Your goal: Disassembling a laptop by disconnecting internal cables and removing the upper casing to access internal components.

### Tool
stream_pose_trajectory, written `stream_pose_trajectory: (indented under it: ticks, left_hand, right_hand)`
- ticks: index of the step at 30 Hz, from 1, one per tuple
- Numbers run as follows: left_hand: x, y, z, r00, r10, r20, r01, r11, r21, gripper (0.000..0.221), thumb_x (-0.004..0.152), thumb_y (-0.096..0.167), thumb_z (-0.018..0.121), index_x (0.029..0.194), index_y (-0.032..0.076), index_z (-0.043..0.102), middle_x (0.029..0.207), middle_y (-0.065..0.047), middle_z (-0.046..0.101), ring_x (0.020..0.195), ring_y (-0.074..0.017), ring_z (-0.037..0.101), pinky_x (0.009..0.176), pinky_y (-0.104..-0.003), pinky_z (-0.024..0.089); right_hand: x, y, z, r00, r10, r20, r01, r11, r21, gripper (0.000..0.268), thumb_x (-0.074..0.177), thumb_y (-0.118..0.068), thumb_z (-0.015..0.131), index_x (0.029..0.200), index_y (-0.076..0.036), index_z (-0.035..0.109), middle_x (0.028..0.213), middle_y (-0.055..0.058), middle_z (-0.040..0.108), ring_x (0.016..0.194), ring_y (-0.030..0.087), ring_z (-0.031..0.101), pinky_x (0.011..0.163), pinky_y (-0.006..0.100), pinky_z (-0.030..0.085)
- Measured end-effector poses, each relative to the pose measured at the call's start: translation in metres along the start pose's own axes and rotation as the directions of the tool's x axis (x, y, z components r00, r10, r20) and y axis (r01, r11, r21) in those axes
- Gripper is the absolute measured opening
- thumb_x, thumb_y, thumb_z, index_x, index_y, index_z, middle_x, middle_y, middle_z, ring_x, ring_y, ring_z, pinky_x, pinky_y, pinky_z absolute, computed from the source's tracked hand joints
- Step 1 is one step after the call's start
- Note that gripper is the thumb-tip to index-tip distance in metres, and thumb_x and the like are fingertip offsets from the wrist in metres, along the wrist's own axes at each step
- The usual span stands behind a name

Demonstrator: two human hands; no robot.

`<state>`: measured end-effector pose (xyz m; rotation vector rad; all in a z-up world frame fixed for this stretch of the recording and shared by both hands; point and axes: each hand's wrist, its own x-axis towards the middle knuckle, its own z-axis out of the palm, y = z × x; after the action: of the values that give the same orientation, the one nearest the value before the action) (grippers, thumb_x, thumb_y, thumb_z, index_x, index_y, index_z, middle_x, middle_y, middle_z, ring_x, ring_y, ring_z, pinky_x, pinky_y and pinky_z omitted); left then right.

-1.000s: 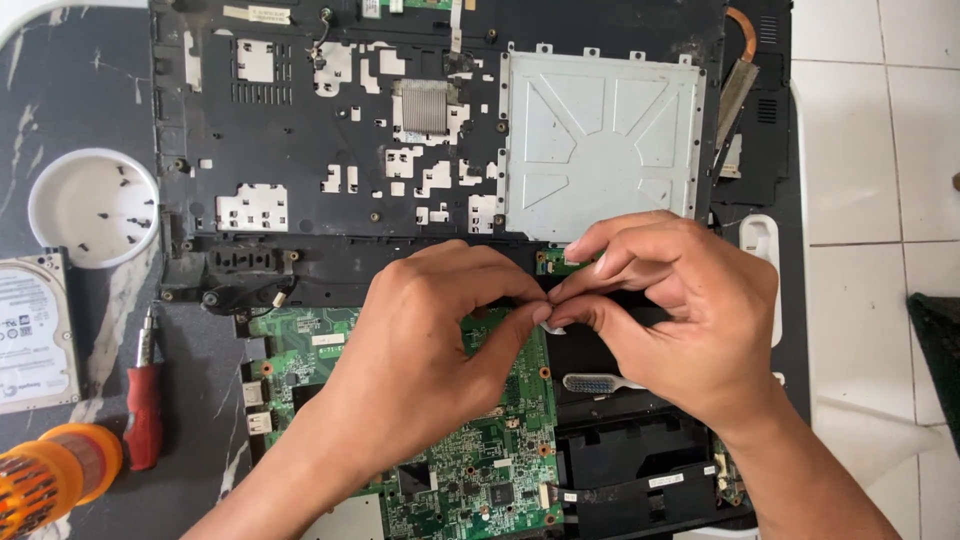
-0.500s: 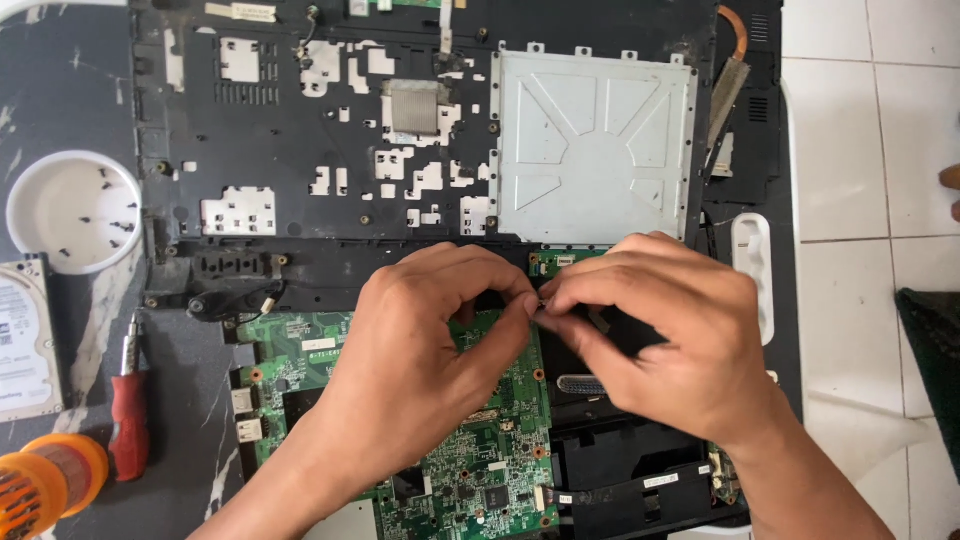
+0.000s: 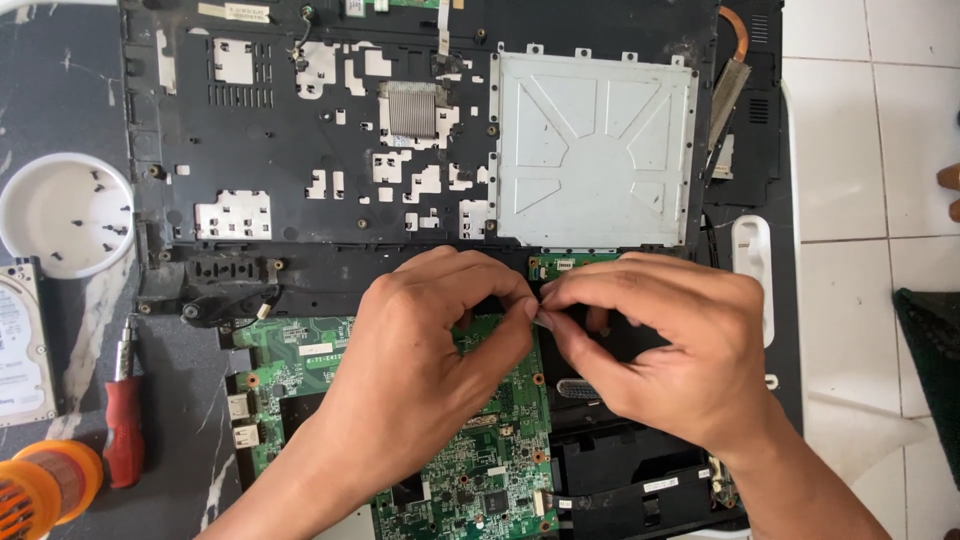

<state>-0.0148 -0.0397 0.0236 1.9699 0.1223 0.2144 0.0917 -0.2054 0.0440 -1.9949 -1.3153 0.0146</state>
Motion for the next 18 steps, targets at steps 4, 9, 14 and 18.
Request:
stream_pose_trajectory:
  ticks: [4, 9, 14, 18]
  left_hand:
    - [-0.0016, -0.0035, 0.0028, 0.999, 0.022, -0.036, -0.022, 1.000, 0.018, 0.010, 0.096, 0.016, 0.065, 0.095, 0.009, 0.072, 0.092, -0.003, 0.077, 0.084, -0.0219, 0.068, 0.073, -0.038, 0.054]
    - [-0.0016, -0.0062, 0.0059, 0.998, 0.025, -0.066, -0.022, 0.999, 0.040, 0.010, 0.095, 0.015, 0.067, 0.097, 0.007, 0.072, 0.094, -0.005, 0.075, 0.088, -0.0237, 0.068, 0.072, -0.040, 0.056]
    - [-0.0004, -0.0058, 0.0066, 0.994, 0.066, -0.082, -0.061, 0.996, 0.062, 0.010, 0.097, 0.010, 0.065, 0.101, 0.003, 0.071, 0.096, -0.008, 0.073, 0.089, -0.0271, 0.067, 0.073, -0.042, 0.057]
    - [-0.0008, -0.0077, 0.0064, 0.988, 0.119, -0.102, -0.110, 0.990, 0.093, 0.006, 0.096, 0.004, 0.065, 0.102, 0.001, 0.066, 0.096, -0.010, 0.068, 0.088, -0.0277, 0.066, 0.075, -0.039, 0.055]
  right_hand:
    - [-0.0006, 0.0019, 0.0018, 0.996, -0.093, -0.020, 0.091, 0.995, -0.051, 0.009, 0.084, 0.003, 0.081, 0.089, 0.001, 0.074, 0.085, 0.012, 0.075, 0.070, 0.022, 0.073, 0.070, 0.034, 0.062]
    - [-0.0027, 0.0053, 0.0033, 0.984, -0.173, -0.042, 0.165, 0.976, -0.142, 0.009, 0.085, 0.002, 0.083, 0.087, 0.001, 0.075, 0.087, 0.012, 0.076, 0.076, 0.023, 0.075, 0.073, 0.037, 0.064]
    - [0.0008, 0.0076, 0.0009, 0.975, -0.221, -0.035, 0.213, 0.964, -0.160, 0.007, 0.085, 0.006, 0.082, 0.088, 0.004, 0.076, 0.088, 0.016, 0.076, 0.076, 0.026, 0.075, 0.072, 0.037, 0.064]
    - [0.0035, 0.0056, -0.0021, 0.983, -0.177, -0.054, 0.160, 0.960, -0.228, 0.008, 0.089, 0.011, 0.081, 0.089, 0.006, 0.076, 0.090, 0.017, 0.075, 0.073, 0.027, 0.070, 0.072, 0.036, 0.059]
